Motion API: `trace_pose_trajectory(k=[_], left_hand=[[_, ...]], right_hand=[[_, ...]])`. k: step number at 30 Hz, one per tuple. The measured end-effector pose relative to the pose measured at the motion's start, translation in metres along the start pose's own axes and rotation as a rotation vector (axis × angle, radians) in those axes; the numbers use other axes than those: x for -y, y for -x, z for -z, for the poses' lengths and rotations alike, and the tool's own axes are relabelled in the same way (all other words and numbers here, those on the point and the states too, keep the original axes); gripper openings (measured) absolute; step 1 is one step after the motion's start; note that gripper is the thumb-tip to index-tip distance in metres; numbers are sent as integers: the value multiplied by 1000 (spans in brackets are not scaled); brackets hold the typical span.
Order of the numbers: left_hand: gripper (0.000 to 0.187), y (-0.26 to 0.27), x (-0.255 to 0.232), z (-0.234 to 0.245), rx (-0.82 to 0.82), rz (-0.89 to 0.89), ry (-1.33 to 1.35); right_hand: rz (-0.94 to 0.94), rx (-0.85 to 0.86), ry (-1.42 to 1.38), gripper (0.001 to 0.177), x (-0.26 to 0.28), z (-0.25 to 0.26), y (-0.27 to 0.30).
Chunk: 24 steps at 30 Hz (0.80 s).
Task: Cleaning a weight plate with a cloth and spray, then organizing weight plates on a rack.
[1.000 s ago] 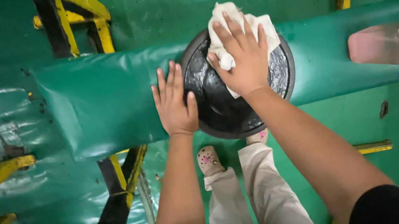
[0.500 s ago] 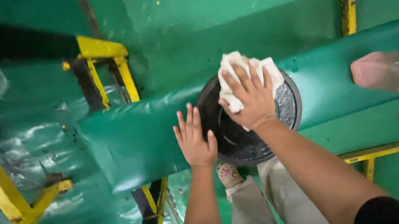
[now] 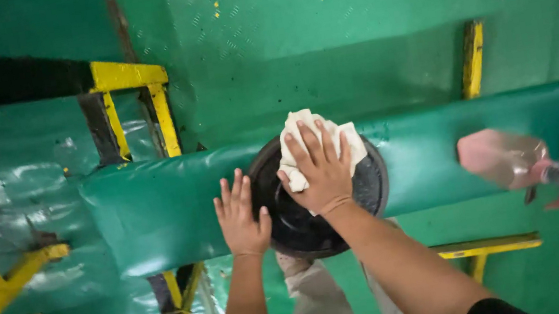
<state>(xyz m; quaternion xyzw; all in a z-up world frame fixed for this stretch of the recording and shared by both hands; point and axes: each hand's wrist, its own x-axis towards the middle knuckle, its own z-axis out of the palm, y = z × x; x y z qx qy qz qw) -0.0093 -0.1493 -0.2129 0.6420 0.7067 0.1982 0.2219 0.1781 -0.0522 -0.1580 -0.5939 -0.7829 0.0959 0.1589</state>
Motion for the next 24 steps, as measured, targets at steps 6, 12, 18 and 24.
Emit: trace_pose_trajectory(k=[6,12,18,24], left_hand=[[72,-1,-8,9,13,20,3],[74,0,-10,8,25,51,-8],[75,8,-18,13,52,44,19],[75,28,-36,0,8,78,-79]], right_hand=[[9,21,-28,70,-2,-6,7],[43,30,-49,77,-2,-3,3],[108,107,-62,79,-18,10,15],[284,257,-140,80,-69,44,7]])
